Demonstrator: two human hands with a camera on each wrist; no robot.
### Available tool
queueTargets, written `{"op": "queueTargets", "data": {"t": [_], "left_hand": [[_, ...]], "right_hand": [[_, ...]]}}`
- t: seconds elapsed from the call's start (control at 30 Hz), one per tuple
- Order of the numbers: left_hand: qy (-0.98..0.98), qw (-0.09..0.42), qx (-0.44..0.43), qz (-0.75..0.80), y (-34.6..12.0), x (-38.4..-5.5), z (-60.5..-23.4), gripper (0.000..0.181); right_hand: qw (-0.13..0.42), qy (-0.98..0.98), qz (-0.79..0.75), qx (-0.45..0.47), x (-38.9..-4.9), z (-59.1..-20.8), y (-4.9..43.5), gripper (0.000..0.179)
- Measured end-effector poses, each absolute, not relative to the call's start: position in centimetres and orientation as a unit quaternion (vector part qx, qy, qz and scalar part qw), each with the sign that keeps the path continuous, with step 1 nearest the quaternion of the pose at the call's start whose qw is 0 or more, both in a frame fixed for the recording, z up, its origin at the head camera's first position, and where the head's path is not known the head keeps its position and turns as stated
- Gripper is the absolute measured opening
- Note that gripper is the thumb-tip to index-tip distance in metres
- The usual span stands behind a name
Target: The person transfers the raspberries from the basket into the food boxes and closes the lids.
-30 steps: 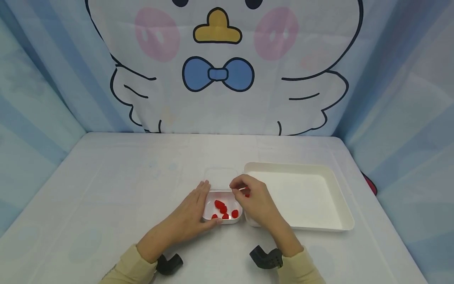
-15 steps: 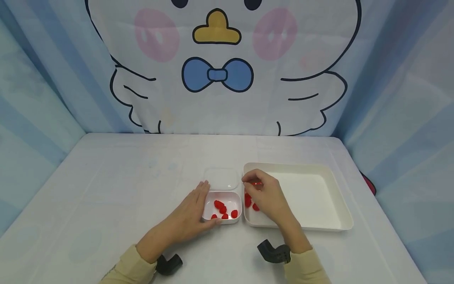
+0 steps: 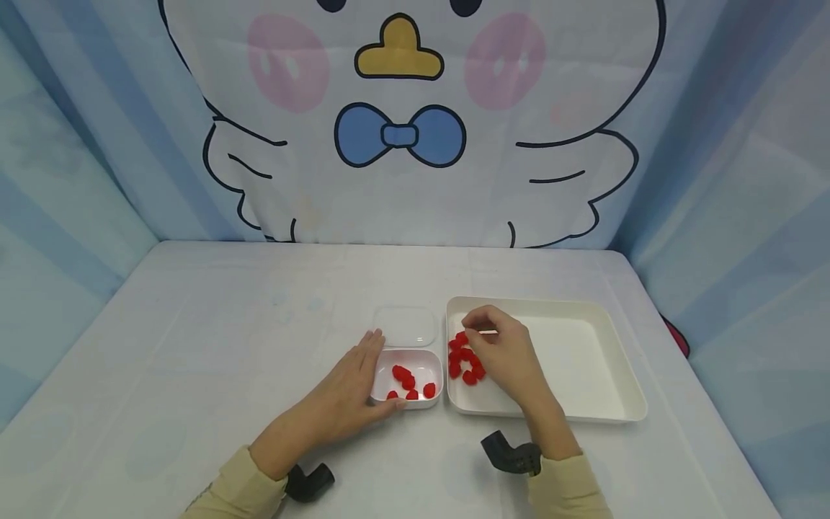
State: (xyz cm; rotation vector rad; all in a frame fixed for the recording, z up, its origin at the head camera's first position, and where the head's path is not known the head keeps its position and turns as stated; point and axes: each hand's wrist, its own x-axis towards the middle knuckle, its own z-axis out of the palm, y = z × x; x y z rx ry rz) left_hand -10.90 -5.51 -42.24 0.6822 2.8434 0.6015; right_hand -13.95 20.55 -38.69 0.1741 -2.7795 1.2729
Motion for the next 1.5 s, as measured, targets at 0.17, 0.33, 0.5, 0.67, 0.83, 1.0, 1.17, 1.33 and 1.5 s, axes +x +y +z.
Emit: {"op": "queueTargets", "data": {"t": [0.17, 0.33, 0.5, 0.67, 0.83, 1.0, 1.17, 1.33, 1.5], "left_hand": [[0.950, 0.075, 0.230, 0.199, -5.5, -10.9, -42.3, 0.101], [0.950, 0.076, 0.232, 0.197, -5.6, -10.9, -42.3, 0.102], [0.949, 0.076, 0.231, 0.200, -5.5, -10.9, -42.3, 0.102], [0.950, 0.076, 0.229, 0.196, -5.5, -10.9, -42.3, 0.102], [0.949, 0.061, 0.241, 0.194, -5.5, -11.0, -42.4, 0.100], [0.949, 0.065, 0.238, 0.197, -5.4, -11.1, -42.4, 0.099], [0.950, 0.070, 0.234, 0.196, -5.4, -11.1, -42.4, 0.100], [0.949, 0.071, 0.235, 0.199, -5.4, -11.1, -42.3, 0.099], [0.948, 0.071, 0.236, 0.200, -5.4, -11.1, -42.3, 0.099]], "right_hand": [[0.044, -0.908, 0.413, 0.052, -14.2, -39.0, 20.9, 0.017], [0.039, -0.911, 0.410, 0.031, -14.3, -39.5, 21.1, 0.018], [0.030, -0.913, 0.406, 0.015, -14.6, -40.1, 21.3, 0.019], [0.017, -0.915, 0.402, 0.009, -14.9, -40.8, 21.3, 0.021], [0.010, -0.917, 0.400, 0.013, -15.1, -41.5, 21.3, 0.021], [0.003, -0.920, 0.393, 0.015, -15.1, -41.7, 21.1, 0.024], [-0.012, -0.924, 0.382, 0.010, -15.1, -41.7, 21.0, 0.027], [-0.013, -0.927, 0.376, 0.005, -15.2, -41.8, 20.9, 0.026], [0.012, -0.932, 0.362, 0.008, -15.2, -41.9, 20.9, 0.021]]}}
